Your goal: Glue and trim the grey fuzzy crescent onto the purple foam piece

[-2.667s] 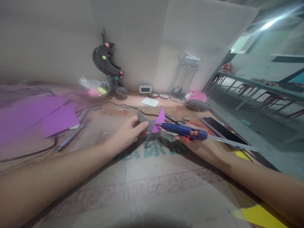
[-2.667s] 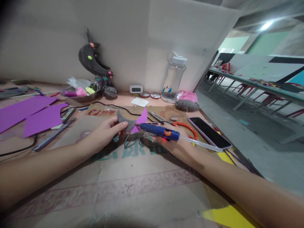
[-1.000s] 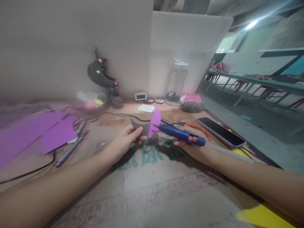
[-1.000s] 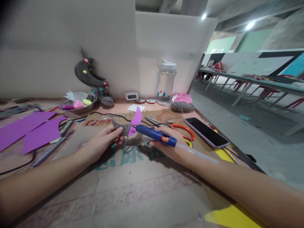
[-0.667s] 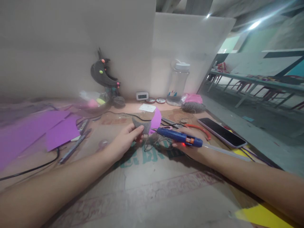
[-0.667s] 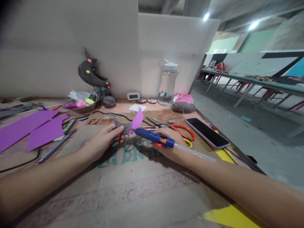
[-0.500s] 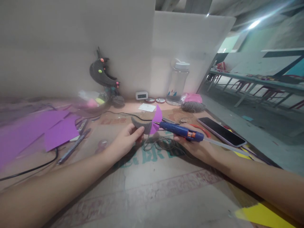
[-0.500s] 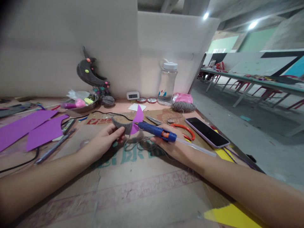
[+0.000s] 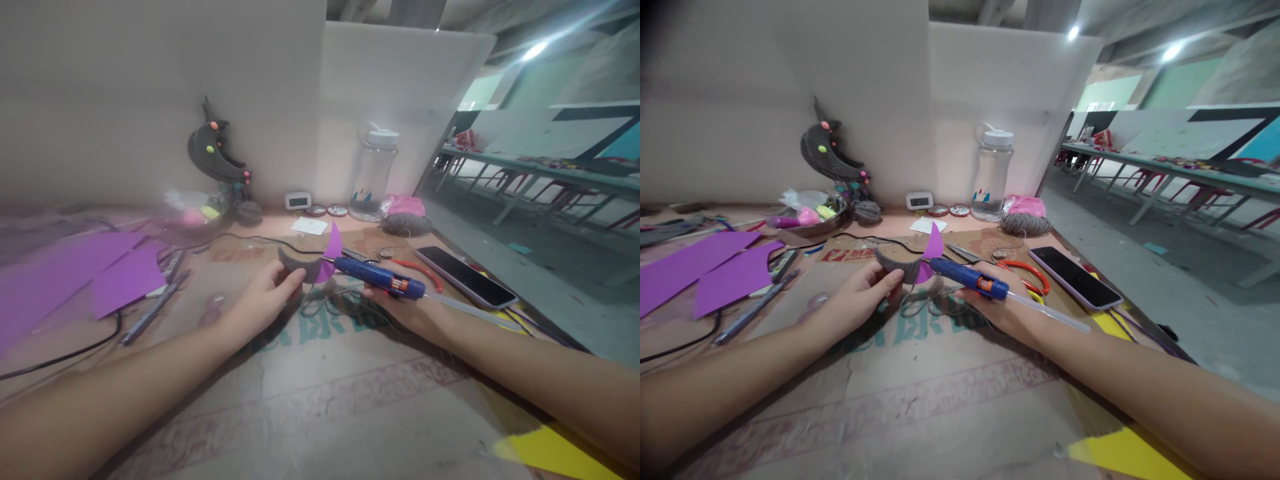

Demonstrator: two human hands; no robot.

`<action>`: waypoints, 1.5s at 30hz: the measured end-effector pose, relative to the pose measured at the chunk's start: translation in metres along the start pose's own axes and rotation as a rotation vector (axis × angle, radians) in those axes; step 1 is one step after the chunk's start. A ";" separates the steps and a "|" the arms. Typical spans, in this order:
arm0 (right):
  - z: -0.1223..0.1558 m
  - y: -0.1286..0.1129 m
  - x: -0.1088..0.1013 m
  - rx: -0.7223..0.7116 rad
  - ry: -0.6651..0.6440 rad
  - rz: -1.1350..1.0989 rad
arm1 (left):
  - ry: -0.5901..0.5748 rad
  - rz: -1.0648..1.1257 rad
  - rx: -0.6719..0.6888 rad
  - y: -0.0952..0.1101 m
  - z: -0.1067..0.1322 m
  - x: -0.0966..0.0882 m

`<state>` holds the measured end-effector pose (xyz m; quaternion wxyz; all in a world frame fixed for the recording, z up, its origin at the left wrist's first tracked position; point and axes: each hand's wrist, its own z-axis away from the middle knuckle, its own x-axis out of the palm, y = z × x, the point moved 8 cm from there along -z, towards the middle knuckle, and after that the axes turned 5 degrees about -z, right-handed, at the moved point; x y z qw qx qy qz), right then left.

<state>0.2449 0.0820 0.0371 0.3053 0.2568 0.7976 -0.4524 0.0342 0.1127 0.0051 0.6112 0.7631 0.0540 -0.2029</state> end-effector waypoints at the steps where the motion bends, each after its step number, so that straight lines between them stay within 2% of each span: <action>1: 0.000 0.000 -0.001 0.009 0.001 -0.003 | -0.004 0.009 -0.004 0.000 0.000 0.001; 6: 0.002 0.005 -0.002 0.037 0.021 -0.016 | -0.030 0.006 -0.021 0.001 0.000 0.003; 11: 0.001 -0.004 0.002 -0.103 0.013 -0.016 | 0.035 0.001 -0.047 -0.008 -0.005 -0.006; 16: 0.000 -0.011 0.009 -0.171 -0.058 0.031 | 0.037 0.032 -0.042 -0.019 -0.007 -0.008; 23: -0.002 -0.014 0.011 -0.105 -0.118 0.086 | 0.026 0.040 -0.050 -0.017 -0.007 -0.007; 26: -0.001 -0.008 -0.002 -0.051 -0.018 -0.044 | 0.026 0.067 -0.065 -0.016 -0.007 -0.006; 30: -0.009 0.020 -0.028 0.063 0.215 -0.224 | -0.011 0.075 -0.067 -0.011 -0.005 -0.001; 34: -0.032 0.050 -0.036 0.231 0.232 -0.151 | -0.051 0.014 -0.067 -0.004 -0.002 0.003; 36: -0.050 0.055 -0.039 0.287 0.239 -0.088 | -0.054 -0.020 -0.078 -0.004 -0.001 0.003; 38: -0.074 0.053 -0.035 0.274 0.204 -0.045 | -0.048 -0.038 -0.085 -0.005 -0.001 0.001; 41: -0.116 0.050 -0.017 0.187 0.094 -0.005 | -0.049 -0.030 -0.073 -0.007 -0.003 0.001; 45: -0.162 0.065 0.013 0.180 0.012 -0.031 | -0.071 0.002 -0.059 -0.008 -0.004 0.004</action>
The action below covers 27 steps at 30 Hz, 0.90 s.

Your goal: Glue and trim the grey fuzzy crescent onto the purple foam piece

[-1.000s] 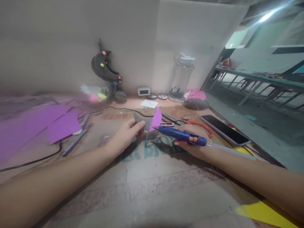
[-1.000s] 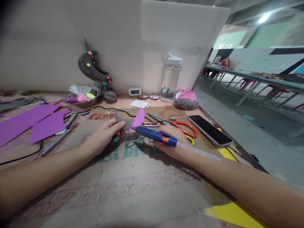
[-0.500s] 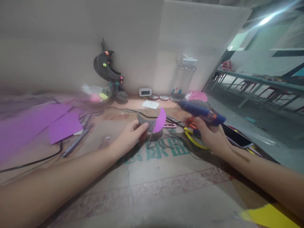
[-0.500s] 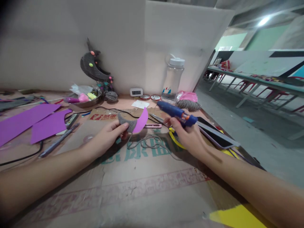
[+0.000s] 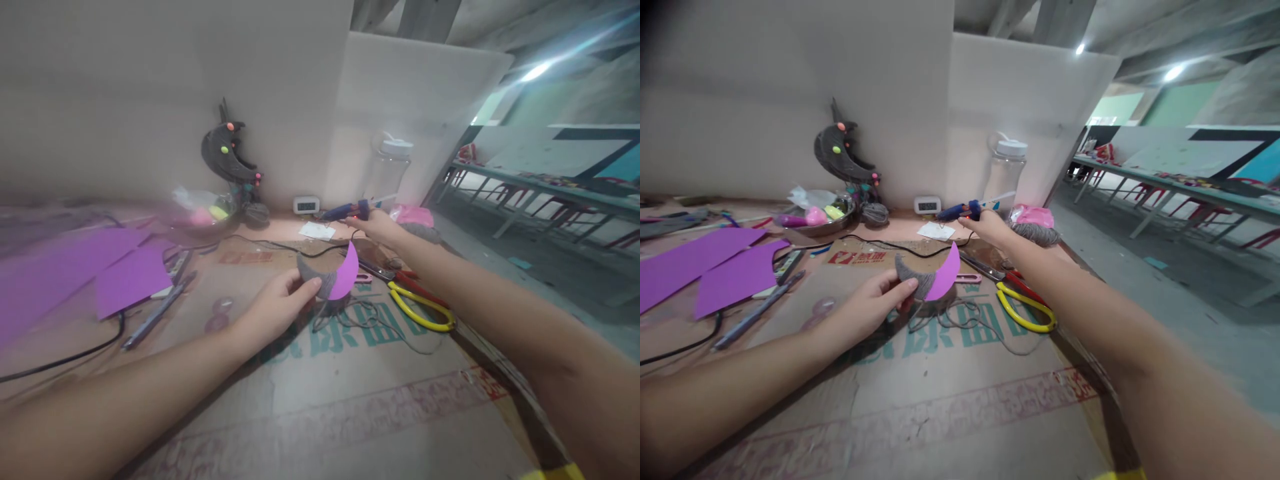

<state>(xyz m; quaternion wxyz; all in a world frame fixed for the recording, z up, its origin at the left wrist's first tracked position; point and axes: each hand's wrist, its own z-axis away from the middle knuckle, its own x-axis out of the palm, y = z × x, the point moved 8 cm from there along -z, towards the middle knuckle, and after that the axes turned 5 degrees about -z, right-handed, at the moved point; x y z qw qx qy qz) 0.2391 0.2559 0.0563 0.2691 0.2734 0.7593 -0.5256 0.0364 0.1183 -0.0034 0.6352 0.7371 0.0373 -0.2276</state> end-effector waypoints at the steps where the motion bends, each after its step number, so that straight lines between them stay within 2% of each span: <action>1: -0.008 0.004 0.008 0.007 -0.015 0.001 | -0.005 0.006 0.004 0.000 0.000 0.000; 4: -0.024 0.014 0.026 0.039 -0.048 0.019 | -0.009 0.003 0.015 0.002 0.000 0.001; 6: -0.027 0.019 0.030 0.050 -0.054 0.037 | -0.012 -0.009 0.015 0.002 0.000 0.000; 10: -0.021 0.019 0.018 0.023 -0.017 0.080 | -0.010 -0.018 0.023 -0.001 -0.001 0.000; 13: 0.005 0.004 -0.007 -0.040 0.075 0.123 | 0.010 0.024 0.006 -0.004 -0.002 -0.001; 16: 0.054 -0.023 -0.023 -0.112 0.115 0.144 | 0.074 0.097 0.008 -0.004 -0.003 -0.006; 17: 0.073 -0.033 -0.021 -0.135 0.088 0.136 | 0.099 0.107 0.019 -0.003 -0.003 -0.008; 19: 0.113 -0.052 -0.002 -0.158 -0.088 -0.005 | 0.145 0.105 0.044 0.000 -0.001 -0.012; 20: 0.132 -0.059 0.012 -0.131 -0.196 -0.110 | 0.165 0.100 0.043 0.001 0.001 -0.014; 22: 0.163 -0.071 0.040 -0.069 -0.353 -0.474 | 0.169 0.075 0.058 0.004 0.004 -0.015; 24: 0.186 -0.083 0.065 -0.053 -0.511 -0.749 | 0.191 0.032 0.093 0.008 0.008 -0.017; 27: 0.204 -0.088 0.088 0.035 -0.670 -0.862 | 0.216 -0.006 0.120 0.009 0.011 -0.020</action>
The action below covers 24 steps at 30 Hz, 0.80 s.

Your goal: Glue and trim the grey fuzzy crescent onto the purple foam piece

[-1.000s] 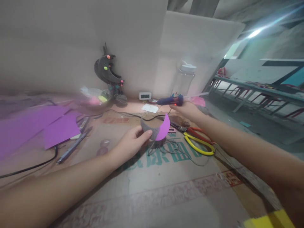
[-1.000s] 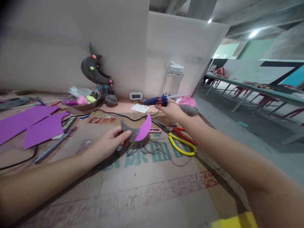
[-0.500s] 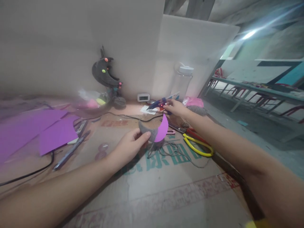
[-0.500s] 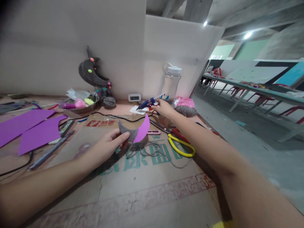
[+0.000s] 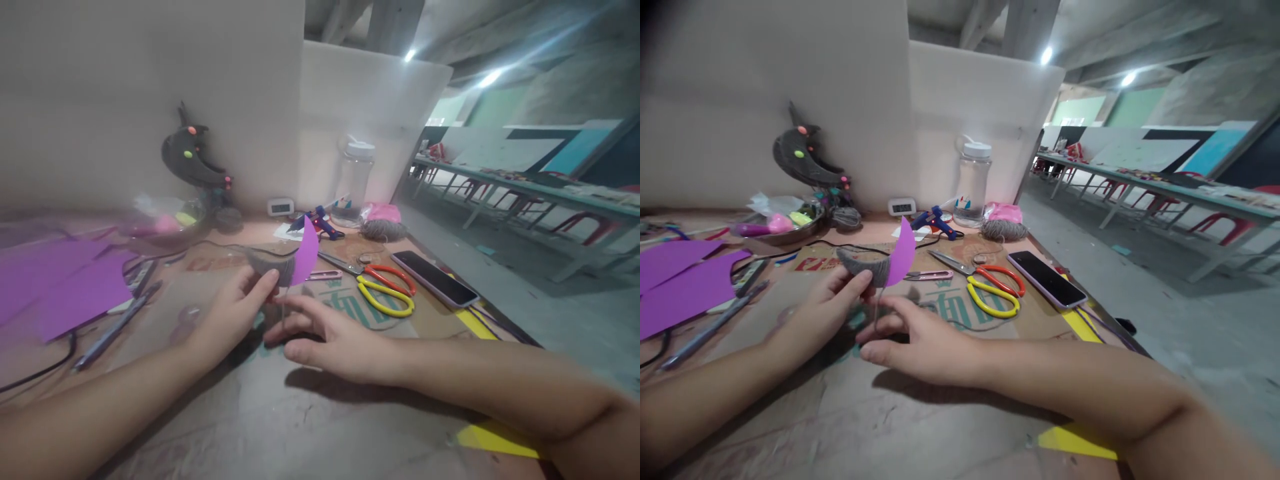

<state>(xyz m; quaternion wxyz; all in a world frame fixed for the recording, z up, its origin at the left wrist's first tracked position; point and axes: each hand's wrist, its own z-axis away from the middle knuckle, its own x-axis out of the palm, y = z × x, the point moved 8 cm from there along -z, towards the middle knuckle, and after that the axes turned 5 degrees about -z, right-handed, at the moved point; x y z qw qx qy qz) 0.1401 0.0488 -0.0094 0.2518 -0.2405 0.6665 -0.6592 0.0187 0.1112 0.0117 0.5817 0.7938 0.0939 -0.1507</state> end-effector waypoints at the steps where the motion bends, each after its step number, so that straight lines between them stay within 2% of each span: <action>1: 0.001 0.003 0.001 0.035 -0.007 0.002 | -0.003 -0.005 0.004 0.000 0.000 0.000; 4: 0.004 -0.004 -0.010 0.033 0.076 0.206 | -0.029 -0.030 0.019 0.001 -0.002 0.003; 7: 0.008 -0.024 -0.026 -0.118 0.172 0.559 | -0.069 -0.002 0.023 0.003 -0.004 0.008; 10: 0.006 -0.027 -0.033 -0.172 0.167 0.760 | -0.148 0.101 -0.017 0.000 -0.005 0.017; 12: 0.005 -0.027 -0.035 -0.198 0.160 0.843 | -0.142 0.148 -0.044 -0.002 -0.005 0.017; 17: 0.006 -0.035 -0.041 -0.298 0.213 0.900 | -0.221 0.068 -0.003 -0.001 -0.001 0.022; 21: 0.009 -0.044 -0.051 -0.372 0.325 0.828 | -0.329 0.054 -0.023 0.000 0.004 0.031; 24: 0.010 -0.047 -0.057 -0.402 0.389 0.753 | -0.342 0.004 -0.043 0.000 0.006 0.033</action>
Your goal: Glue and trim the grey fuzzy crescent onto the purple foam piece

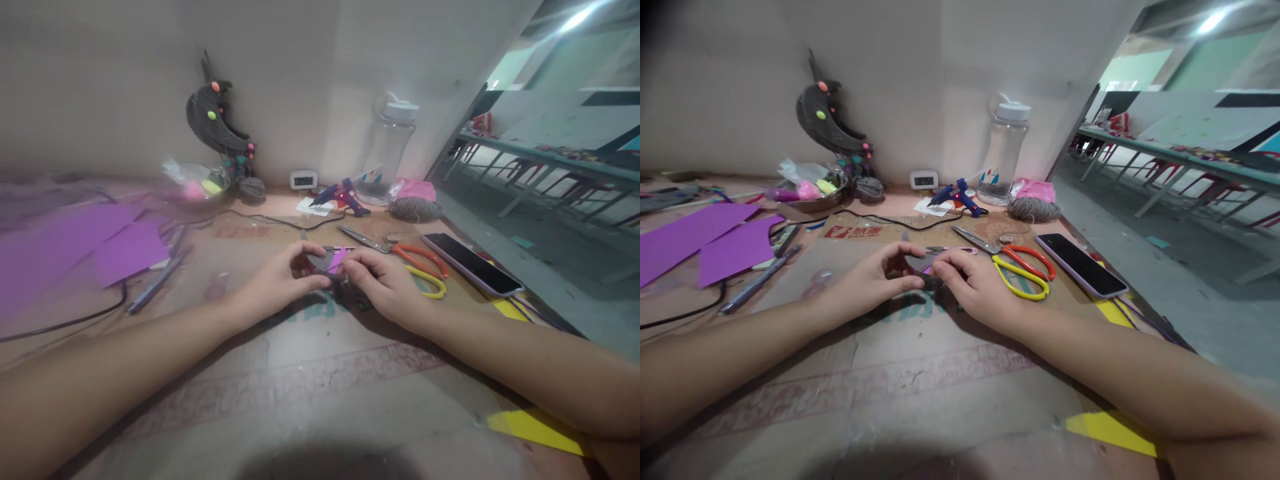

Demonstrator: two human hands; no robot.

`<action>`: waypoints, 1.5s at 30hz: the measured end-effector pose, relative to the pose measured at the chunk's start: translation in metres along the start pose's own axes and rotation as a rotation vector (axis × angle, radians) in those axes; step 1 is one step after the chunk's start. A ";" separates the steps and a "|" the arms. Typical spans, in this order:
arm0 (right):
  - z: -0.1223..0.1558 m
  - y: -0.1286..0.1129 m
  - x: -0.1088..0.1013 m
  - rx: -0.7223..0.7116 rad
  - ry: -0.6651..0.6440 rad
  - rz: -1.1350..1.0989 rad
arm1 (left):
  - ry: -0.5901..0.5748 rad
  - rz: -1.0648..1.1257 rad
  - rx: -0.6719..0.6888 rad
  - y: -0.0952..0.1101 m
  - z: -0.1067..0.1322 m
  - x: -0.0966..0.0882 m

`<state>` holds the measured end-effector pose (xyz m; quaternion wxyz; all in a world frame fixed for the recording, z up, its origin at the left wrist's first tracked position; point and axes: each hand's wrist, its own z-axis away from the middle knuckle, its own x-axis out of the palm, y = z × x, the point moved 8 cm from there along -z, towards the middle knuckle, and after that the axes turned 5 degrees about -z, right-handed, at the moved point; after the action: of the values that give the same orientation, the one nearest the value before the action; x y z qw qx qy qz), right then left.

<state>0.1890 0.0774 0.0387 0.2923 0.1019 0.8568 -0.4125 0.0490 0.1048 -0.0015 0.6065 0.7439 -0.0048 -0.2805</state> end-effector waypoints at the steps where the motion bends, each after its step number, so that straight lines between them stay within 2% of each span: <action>1: 0.000 0.001 0.000 0.010 0.004 -0.012 | 0.006 -0.020 0.010 0.001 0.001 0.000; 8: 0.001 0.003 0.006 0.089 -0.058 -0.042 | 0.034 -0.092 0.130 0.005 0.004 -0.001; 14: -0.006 0.011 -0.013 0.112 -0.028 -0.008 | 0.054 -0.207 0.145 0.015 0.007 -0.004; 17: -0.015 0.015 -0.022 0.141 -0.121 0.013 | 0.086 -0.238 0.172 0.019 0.008 -0.007; 20: -0.022 0.014 -0.028 0.107 -0.221 0.056 | 0.108 -0.261 0.204 0.020 0.008 -0.008; 22: -0.024 0.014 -0.032 0.089 -0.243 0.058 | 0.116 -0.284 0.218 0.020 0.009 -0.009; 27: -0.026 0.020 -0.038 0.115 -0.214 0.065 | 0.151 -0.321 0.298 0.023 0.013 -0.010; 30: -0.027 0.017 -0.038 0.103 -0.239 0.071 | 0.150 -0.375 0.349 0.028 0.017 -0.009; 35: -0.030 0.010 -0.042 0.068 -0.243 0.057 | 0.149 -0.421 0.338 0.030 0.018 -0.009; 39: -0.029 0.015 -0.041 0.078 -0.230 0.057 | 0.156 -0.424 0.373 0.032 0.019 -0.009; 45: -0.026 0.026 -0.042 0.158 -0.108 0.038 | 0.142 -0.409 0.398 0.034 0.022 -0.008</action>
<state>0.2229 0.1171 0.0588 0.3370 0.1184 0.8023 -0.4782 0.0443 0.0791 0.0299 0.3784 0.8514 0.1329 -0.3380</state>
